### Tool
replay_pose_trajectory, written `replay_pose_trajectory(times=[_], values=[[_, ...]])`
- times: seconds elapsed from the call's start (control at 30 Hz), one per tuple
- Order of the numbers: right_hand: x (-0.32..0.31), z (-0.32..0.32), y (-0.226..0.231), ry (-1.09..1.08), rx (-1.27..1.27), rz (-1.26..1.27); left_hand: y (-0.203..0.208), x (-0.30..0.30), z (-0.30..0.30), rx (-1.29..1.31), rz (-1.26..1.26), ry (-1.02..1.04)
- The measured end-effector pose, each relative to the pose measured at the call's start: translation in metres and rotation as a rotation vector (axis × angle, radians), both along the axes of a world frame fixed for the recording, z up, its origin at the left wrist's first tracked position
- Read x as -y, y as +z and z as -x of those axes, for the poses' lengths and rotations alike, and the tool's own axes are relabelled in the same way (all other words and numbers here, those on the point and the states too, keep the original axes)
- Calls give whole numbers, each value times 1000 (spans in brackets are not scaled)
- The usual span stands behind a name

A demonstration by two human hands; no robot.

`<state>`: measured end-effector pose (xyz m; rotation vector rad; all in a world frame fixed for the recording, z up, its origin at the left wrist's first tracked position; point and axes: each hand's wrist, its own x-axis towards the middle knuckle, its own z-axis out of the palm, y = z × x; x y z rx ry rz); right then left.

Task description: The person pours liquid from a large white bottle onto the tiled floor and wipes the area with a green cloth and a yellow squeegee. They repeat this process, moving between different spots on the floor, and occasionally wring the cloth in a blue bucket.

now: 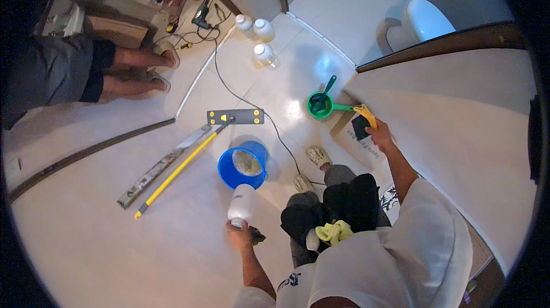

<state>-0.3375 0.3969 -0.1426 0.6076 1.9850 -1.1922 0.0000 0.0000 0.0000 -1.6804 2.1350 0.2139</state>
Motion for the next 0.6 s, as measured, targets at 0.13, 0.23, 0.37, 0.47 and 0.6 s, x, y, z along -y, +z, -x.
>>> replay_pose_trajectory(times=[0.13,0.23,0.37,0.47,0.6], values=[[-34,7,-7,89,-82,9,11,-15,39,-31,-54,-79],[-22,27,-73,426,-315,8,-19,13,99,-89,-19,-235],[-5,35,-123,803,-233,-167,-63,23,144,-79,-78,-332],[18,17,-179,1064,-144,-200,-90,39,165,-78,-123,-407],[18,23,-262,1114,-158,-408,-141,36,179,-125,-161,-477]])
